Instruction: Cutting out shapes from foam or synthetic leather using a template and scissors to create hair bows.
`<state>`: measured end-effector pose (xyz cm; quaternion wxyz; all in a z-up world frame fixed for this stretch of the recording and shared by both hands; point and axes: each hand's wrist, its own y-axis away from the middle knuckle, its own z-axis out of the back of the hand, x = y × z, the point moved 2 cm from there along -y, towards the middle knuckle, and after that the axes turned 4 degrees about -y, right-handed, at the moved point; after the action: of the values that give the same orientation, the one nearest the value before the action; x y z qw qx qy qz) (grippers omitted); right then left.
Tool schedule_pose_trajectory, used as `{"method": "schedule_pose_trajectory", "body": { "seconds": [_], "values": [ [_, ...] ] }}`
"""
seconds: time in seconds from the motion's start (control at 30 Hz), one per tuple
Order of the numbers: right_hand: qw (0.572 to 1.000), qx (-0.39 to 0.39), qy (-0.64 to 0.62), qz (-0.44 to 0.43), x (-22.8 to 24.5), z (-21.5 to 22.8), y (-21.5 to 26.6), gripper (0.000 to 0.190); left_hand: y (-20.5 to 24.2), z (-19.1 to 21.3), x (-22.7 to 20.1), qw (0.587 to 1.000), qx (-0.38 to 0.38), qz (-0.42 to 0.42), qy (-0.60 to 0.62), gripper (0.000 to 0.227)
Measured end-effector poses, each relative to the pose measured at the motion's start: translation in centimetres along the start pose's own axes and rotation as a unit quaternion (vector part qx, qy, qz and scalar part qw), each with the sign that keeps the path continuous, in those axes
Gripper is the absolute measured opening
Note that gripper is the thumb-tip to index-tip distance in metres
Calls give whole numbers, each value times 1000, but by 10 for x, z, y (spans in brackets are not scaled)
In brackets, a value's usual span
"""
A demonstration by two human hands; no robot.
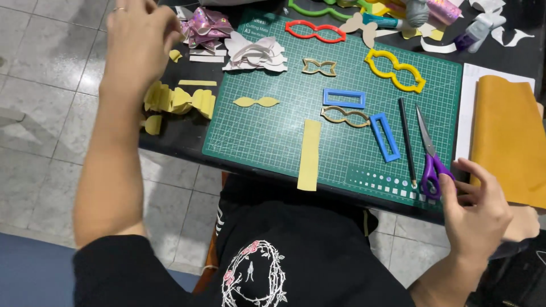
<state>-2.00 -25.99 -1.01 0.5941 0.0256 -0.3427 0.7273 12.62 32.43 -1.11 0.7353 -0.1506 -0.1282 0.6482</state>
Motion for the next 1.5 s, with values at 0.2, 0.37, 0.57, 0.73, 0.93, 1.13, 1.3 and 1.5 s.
{"method": "schedule_pose_trajectory", "body": {
  "seconds": [0.2,0.37,0.57,0.73,0.93,1.13,1.3,1.5],
  "values": [
    [1000,0,-25,17,14,-9,-3,29,-16,-63,10,964,264,-3,-25,26],
    [997,35,-45,44,28,-21,-7,21,-5,-12,-14,995,83,-46,-7,27],
    [964,129,-56,225,61,-76,1,40,43,40,-106,977,-86,-171,94,36],
    [941,78,-79,321,107,-119,6,45,88,0,-170,946,14,-286,154,65],
    [942,73,-92,315,111,-116,2,16,87,2,-207,905,66,-271,320,81],
    [927,-40,-372,-24,77,-102,-10,25,75,-31,-234,822,115,-126,543,44],
    [924,2,-370,-93,63,-101,-10,42,73,-22,-236,609,231,93,754,42],
    [932,-7,-354,-82,60,-97,-10,33,74,-9,-225,682,193,87,700,51]
  ]
}}
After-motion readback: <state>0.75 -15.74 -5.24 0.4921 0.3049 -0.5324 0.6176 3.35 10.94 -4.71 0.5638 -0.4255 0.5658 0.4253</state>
